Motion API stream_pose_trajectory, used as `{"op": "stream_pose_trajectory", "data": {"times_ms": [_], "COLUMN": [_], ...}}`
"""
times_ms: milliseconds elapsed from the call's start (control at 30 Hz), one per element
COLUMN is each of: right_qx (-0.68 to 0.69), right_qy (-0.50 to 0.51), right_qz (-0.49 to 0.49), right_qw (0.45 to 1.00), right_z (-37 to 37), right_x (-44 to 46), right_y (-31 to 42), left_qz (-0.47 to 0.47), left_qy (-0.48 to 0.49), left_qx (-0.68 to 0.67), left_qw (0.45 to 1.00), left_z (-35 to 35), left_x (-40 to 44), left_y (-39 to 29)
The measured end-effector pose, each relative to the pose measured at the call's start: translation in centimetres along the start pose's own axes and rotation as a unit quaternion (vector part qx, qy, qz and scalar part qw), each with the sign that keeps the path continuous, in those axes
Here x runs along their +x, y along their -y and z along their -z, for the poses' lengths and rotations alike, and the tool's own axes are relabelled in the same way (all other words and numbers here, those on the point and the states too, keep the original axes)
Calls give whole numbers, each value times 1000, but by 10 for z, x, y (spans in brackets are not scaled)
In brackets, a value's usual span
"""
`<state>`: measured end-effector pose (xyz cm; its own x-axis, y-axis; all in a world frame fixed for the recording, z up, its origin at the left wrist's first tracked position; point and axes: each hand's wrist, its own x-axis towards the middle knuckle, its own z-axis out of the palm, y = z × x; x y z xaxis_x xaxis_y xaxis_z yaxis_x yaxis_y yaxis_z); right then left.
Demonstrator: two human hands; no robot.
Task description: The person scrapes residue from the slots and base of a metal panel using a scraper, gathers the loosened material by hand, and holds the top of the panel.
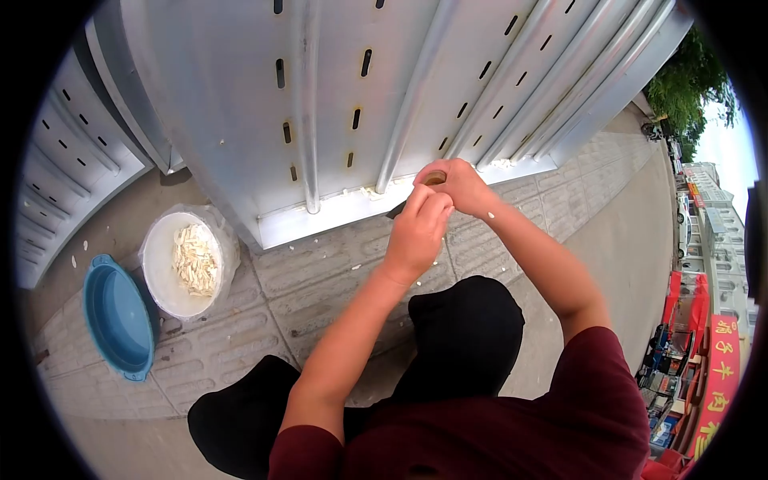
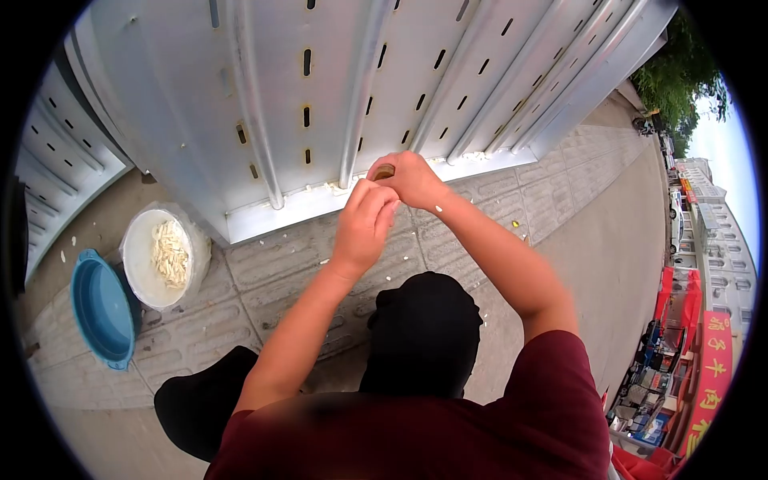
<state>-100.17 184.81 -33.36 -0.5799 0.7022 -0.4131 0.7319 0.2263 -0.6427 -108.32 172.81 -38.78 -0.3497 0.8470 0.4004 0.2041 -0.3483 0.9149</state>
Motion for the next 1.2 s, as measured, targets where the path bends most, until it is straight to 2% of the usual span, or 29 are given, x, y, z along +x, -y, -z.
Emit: {"op": "stream_pose_trajectory", "data": {"times_ms": [33,67,100,133,200,267,367,500,567,667,867,967,1067,1167,1200], "right_qx": [23,45,66,20,-70,-126,-138,-105,-100,-131,-107,-105,-105,-129,-123], "right_qy": [-26,-52,-78,-98,-138,-143,-135,-96,-79,-57,-5,6,-37,7,1], "right_qz": [-12,-24,-36,15,117,138,120,96,125,171,178,154,184,206,215], "right_qw": [999,997,994,995,981,972,974,985,984,975,978,982,977,970,969], "right_z": [6,12,17,17,10,5,2,4,0,-4,-1,4,-6,-11,-13], "right_x": [-9,-18,-21,-19,-11,-1,1,2,6,14,-3,-16,-3,-10,-11], "right_y": [8,14,16,8,-20,-41,-43,-41,-43,-42,-31,-15,-25,-13,-7], "left_qz": [145,234,317,393,461,513,562,586,588,568,529,513,500,527,523], "left_qy": [2,29,54,79,38,-31,-67,-137,-163,-179,-216,-198,-198,-253,-260], "left_qx": [-147,-251,-352,-446,-494,-541,-466,-516,-551,-593,-647,-654,-654,-650,-642], "left_qw": [978,939,879,801,736,666,680,610,570,542,506,519,532,486,497], "left_z": [7,11,12,10,2,-4,-5,-17,-24,-31,-39,-40,-45,-44,-42], "left_x": [2,-2,-12,-22,-55,-85,-101,-89,-84,-82,-78,-69,-67,-69,-73], "left_y": [-4,6,27,47,78,110,139,143,142,146,149,145,147,151,154]}}
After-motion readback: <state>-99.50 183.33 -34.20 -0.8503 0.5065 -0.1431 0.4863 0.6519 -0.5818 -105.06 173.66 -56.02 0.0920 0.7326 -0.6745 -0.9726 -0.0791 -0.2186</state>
